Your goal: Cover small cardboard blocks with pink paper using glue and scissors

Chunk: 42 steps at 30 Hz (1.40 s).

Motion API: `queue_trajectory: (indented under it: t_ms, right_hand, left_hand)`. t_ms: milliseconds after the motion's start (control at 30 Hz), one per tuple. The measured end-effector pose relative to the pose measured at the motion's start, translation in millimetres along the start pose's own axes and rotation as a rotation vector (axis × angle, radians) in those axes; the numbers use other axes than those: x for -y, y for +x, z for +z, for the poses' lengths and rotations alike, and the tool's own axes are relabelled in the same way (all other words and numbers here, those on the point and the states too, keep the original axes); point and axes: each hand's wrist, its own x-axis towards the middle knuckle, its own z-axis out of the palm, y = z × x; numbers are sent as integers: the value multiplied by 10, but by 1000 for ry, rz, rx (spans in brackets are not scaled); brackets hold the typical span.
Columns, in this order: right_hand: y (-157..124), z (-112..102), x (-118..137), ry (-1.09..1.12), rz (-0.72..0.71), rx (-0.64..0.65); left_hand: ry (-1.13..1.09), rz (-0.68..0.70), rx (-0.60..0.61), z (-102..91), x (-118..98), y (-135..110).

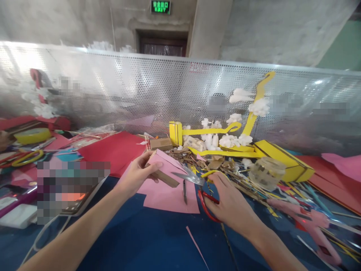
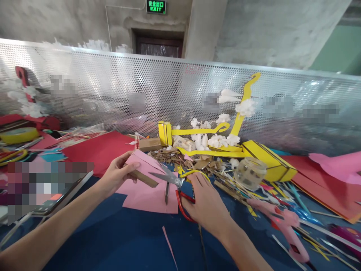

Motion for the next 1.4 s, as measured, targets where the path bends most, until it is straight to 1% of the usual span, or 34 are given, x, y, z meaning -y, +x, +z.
queue_trajectory:
  t_ms: [200,367,467,567,700,867,1067,1267,1400]
  right_hand:
    - [-1,7,-12,50,13,-30]
    - [-9,22,-26,42,-8,-46]
    - [-8,18,-20,46,-9,-63]
    - [-8,13,-1,70,4,-60]
    - [-15,11,34,121,4,-65]
    - [-27,38,25,171,3,-85]
    - [-41,60,-7,217,16,-73]
    - [-38,55,-9,220,45,-44]
    - [-41,44,-8,201,51,-55]
  left_hand:
    - [-52,-25,63,-23,8,1]
    - [5,-14,54,-56,17,15]
    - [18,-13,70,-36,12,6]
    - [16,-10,111,5,-4,-18]
    - [-25,-9,158,36,-18,-46]
    - [-97,-16,208,29,-10,-48]
    - [-112,-12,205,24,13,-36]
    - [-116,-4,213,17,27,-35]
    - [-134,-6,218,21,27,-36]
